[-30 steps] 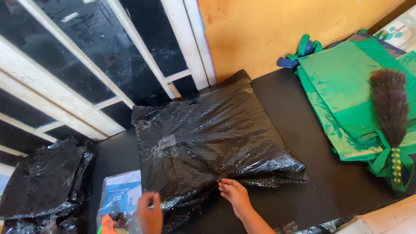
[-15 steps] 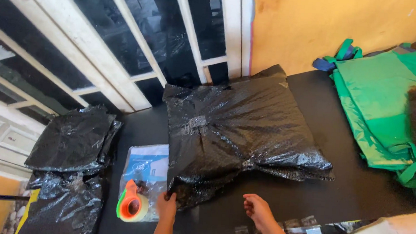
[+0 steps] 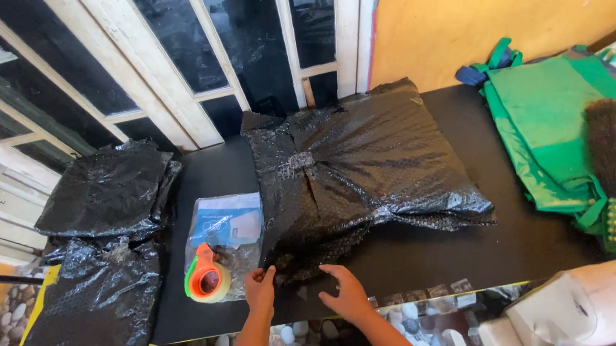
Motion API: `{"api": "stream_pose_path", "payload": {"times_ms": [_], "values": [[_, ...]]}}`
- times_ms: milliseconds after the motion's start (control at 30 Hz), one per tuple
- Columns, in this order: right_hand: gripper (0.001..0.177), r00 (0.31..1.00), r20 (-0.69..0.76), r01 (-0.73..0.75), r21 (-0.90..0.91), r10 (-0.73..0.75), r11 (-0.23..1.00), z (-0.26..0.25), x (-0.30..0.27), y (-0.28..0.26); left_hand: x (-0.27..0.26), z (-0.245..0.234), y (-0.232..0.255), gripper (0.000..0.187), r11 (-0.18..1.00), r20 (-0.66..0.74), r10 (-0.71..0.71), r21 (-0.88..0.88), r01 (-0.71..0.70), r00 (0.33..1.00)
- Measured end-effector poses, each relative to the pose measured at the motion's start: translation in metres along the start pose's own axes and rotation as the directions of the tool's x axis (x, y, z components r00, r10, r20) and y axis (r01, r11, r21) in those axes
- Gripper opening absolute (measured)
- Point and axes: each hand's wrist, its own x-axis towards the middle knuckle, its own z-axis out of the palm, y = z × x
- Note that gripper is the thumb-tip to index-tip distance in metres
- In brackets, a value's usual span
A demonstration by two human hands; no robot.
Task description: The person uses a handheld tape dispenser to apply clear tape to a black bubble-wrapped package on a table. They repeatedly pull tape, press it onto the package, and smooth the edges to secure the wrapping.
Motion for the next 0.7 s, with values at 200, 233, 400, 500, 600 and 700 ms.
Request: {"api": "stream_pose_path", "payload": {"times_ms": [200,233,400,500,600,700], "values": [[0.08,0.922,0.282,0.377,-0.486,-0.267,0.788,-0.006,0.04,-0.044,0.013,0.018,-0.021,0.031,0.958,-0.048,0.215,0.204,-0.202,0.975],[0.08,0.916,0.297,0.387,-0.485,-0.269,0.784,-0.001,0.056,-0.034,0.009,0.021,-0.018,0.031,0.961,-0.062,0.208,0.198,-0.193,0.976],[0.085,0.886,0.403,0.459,-0.684,-0.231,0.566,0.021,0.112,-0.011,0.023,0.037,-0.026,0.032,0.783,0.187,0.431,0.408,-0.469,0.883],[0.064,0.92,0.359,0.383,-0.749,-0.155,0.541,0.04,0.136,0.015,0.038,0.043,-0.026,0.033,0.585,0.336,0.57,0.475,-0.657,0.75],[0.041,0.92,0.307,0.391,-0.769,-0.244,0.505,0.052,0.156,0.04,0.041,0.044,-0.014,0.032,0.458,0.417,0.646,0.458,-0.762,0.639],[0.018,0.942,0.276,0.33,-0.646,-0.192,0.689,0.054,0.151,0.047,0.041,0.047,0.013,0.035,0.402,0.556,0.524,0.506,-0.763,0.645]]}}
